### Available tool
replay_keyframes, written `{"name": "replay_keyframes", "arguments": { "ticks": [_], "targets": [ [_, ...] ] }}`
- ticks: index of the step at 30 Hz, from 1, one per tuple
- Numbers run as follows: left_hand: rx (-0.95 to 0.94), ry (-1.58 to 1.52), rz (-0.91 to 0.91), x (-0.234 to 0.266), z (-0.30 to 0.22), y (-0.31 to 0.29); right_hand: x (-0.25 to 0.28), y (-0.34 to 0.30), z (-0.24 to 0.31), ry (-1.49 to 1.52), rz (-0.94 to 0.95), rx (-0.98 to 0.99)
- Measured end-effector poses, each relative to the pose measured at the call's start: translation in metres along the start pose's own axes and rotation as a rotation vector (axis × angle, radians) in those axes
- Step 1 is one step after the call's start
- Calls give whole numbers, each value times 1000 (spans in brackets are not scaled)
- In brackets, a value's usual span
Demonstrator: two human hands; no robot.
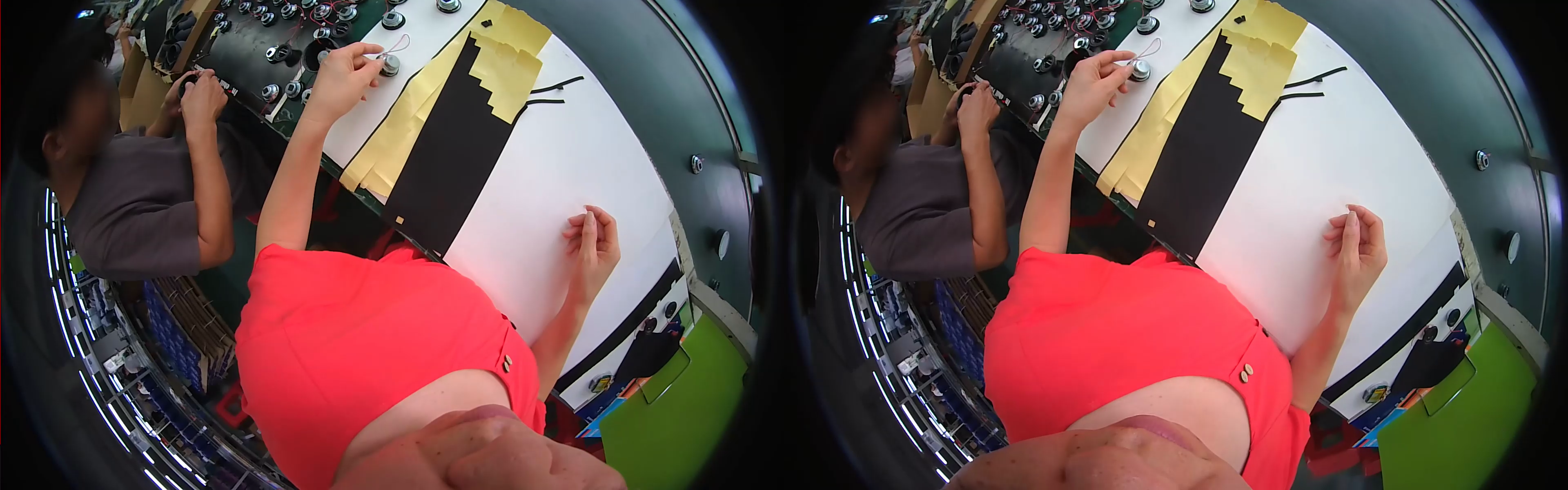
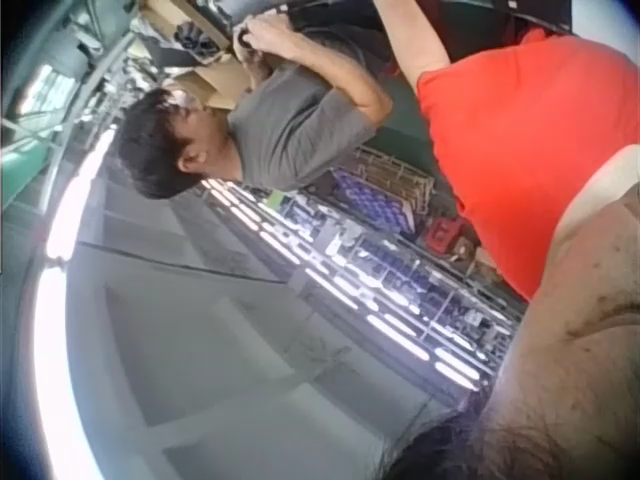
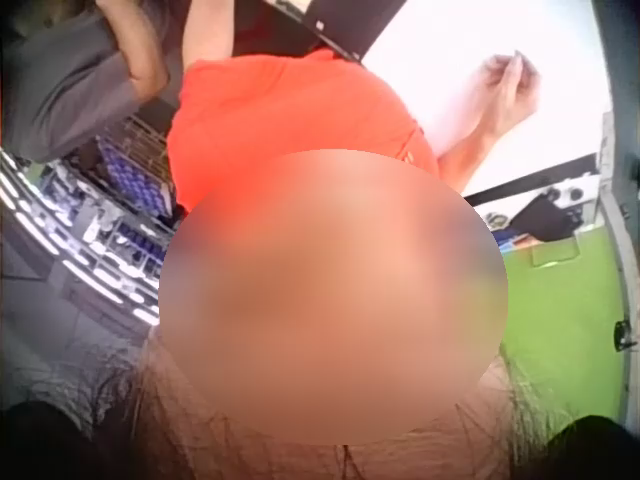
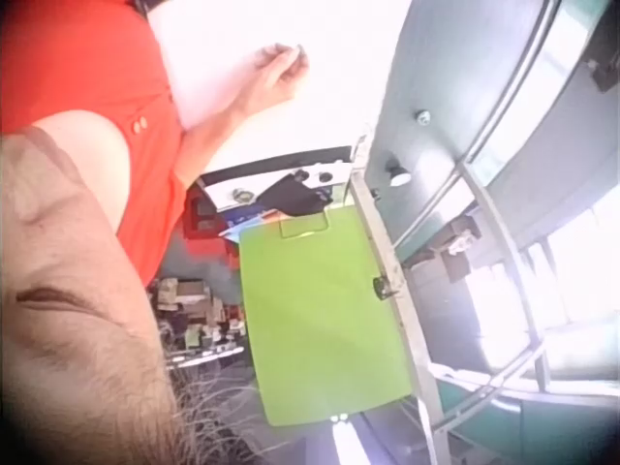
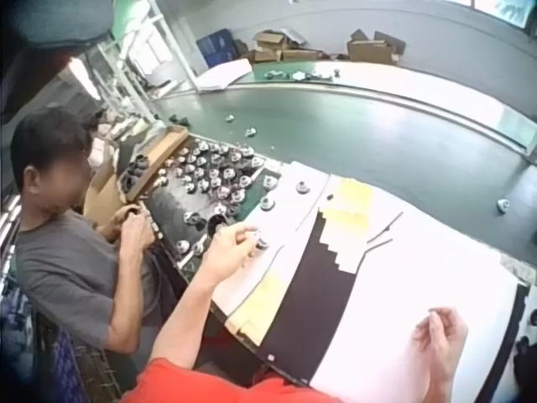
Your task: The person assembles small electronic components onto a circuit board and applies adhesive strips by hand.
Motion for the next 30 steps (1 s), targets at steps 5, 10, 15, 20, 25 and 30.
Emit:
{"name": "replay_keyframes", "arguments": {
  "ticks": [5, 10, 15, 20, 25, 30],
  "targets": [
    [-66, 472, -117, -1, 8, -5, 1, 0, -3, 19, -3, -8],
    [-211, 584, -288, 14, 0, 11, 1, 0, -2, 18, 8, 8],
    [-438, 1145, -398, 21, 21, 55, 1, 0, -2, 21, 3, -2],
    [-400, 1224, -373, 24, 33, 70, 1, -1, -2, 25, 6, -4],
    [-331, 597, -308, 43, 47, 77, 1, 1, -4, 23, 9, 0],
    [-231, 470, -51, 41, 26, 78, 1, 1, -4, 16, 9, 3]
  ]
}}
Point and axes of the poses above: each hand's wrist, its own y-axis towards the middle knuckle, its own x-axis out of the back of the hand, z = x × y, the point moved 1 cm from there along y, towards the middle knuckle, and after that the axes turned 5 degrees about y, right-handed, at the moved point
